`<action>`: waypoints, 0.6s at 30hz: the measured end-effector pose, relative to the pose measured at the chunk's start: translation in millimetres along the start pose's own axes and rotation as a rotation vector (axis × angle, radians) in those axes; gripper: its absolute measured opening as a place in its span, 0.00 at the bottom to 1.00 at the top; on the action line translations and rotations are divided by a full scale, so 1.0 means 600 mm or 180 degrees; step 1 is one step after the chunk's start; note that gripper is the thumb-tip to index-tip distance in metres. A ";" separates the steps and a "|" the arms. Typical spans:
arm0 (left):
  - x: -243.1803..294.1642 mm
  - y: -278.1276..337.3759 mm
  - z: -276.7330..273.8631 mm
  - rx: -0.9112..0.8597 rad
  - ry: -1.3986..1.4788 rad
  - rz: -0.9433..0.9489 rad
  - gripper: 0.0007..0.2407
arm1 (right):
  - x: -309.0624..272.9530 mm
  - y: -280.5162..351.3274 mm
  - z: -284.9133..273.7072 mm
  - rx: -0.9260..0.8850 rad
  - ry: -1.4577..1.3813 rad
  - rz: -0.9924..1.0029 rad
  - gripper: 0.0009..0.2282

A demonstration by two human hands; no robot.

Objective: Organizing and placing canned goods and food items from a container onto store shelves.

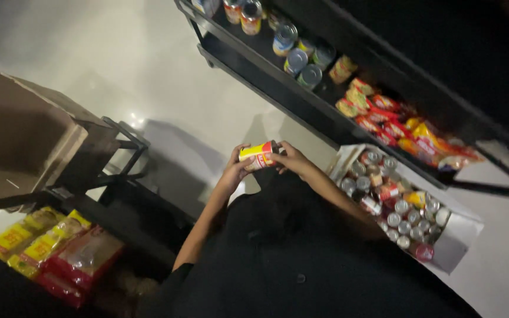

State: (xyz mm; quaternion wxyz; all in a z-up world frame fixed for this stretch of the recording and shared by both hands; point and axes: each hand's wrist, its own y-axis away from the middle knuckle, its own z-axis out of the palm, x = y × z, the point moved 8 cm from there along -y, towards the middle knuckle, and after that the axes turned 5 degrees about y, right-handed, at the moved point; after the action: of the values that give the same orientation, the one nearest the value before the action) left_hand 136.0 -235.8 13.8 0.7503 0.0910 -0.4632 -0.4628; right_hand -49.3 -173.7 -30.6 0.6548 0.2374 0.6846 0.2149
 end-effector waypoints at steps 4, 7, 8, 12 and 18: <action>0.029 -0.116 -0.041 -0.0163 0.0598 0.0318 0.25 | -0.071 -0.088 -0.034 0.0066 -0.0209 0.0096 0.27; 0.050 -0.198 -0.088 0.0053 0.0513 0.0366 0.25 | -0.116 -0.157 -0.054 0.0267 -0.0449 -0.0326 0.29; 0.069 -0.212 -0.091 0.0102 0.0306 0.0381 0.23 | -0.126 -0.180 -0.066 0.0429 -0.0544 -0.0573 0.30; 0.146 -0.245 -0.102 0.0039 -0.0402 0.0483 0.19 | -0.165 -0.239 -0.087 0.1085 -0.0761 -0.0865 0.33; 0.220 -0.303 -0.150 -0.0390 -0.0932 0.0072 0.17 | -0.205 -0.309 -0.088 0.2431 -0.0506 -0.1135 0.37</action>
State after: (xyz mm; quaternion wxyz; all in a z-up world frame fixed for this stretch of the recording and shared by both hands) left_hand 114.3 -465.9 -57.9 0.6841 -0.0286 -0.5395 -0.4900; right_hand -106.7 -394.9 -42.4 0.5976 0.3565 0.6927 -0.1896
